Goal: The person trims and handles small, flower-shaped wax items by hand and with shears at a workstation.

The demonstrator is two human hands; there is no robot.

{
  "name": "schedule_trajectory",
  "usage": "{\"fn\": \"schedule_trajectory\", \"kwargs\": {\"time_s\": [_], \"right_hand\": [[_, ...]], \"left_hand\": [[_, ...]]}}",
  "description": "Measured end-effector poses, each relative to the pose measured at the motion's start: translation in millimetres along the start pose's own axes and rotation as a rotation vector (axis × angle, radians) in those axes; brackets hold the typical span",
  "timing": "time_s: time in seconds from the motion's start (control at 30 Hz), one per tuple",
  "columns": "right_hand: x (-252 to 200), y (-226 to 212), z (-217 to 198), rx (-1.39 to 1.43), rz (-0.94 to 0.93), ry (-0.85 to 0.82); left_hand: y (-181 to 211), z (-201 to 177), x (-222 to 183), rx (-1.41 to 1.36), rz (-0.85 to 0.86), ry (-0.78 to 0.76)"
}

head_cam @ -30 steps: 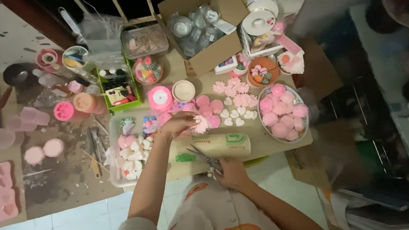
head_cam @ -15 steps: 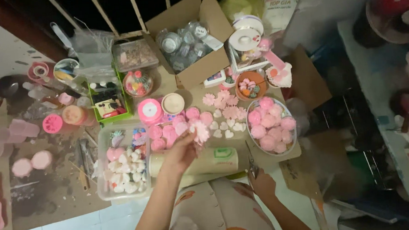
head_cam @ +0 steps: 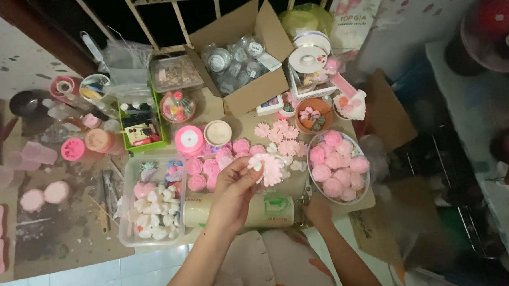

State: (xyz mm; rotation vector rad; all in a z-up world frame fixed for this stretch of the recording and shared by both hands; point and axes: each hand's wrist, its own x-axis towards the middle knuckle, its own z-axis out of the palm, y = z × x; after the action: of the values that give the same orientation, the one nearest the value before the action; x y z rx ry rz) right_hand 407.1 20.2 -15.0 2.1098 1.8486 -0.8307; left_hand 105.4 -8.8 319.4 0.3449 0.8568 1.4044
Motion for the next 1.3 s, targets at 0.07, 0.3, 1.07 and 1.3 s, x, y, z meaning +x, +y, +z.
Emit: {"fn": "schedule_trajectory", "kwargs": {"time_s": [0.07,0.3,1.07,1.3], "right_hand": [[-24.1,-32.8,-48.2,0.243,-0.142,0.109],[-151.3,-144.1,-237.2,1.163,-1.023,-0.195],[-156.6,-147.0,-298.9,0.825,-1.253,0.157],[-169.6,-158.8,-314.5,0.552,-1.408,0.173]], "left_hand": [[6.2,7.6,-0.1,0.017,0.016,-0.001],[12.5,22.1,-1.3,0.068,0.059,-0.014],[26.7,14.6,-3.1,0.088,-0.17,-0.251],[29.4,15.8,-3.8,0.35,-0.21,-0.524]]}}
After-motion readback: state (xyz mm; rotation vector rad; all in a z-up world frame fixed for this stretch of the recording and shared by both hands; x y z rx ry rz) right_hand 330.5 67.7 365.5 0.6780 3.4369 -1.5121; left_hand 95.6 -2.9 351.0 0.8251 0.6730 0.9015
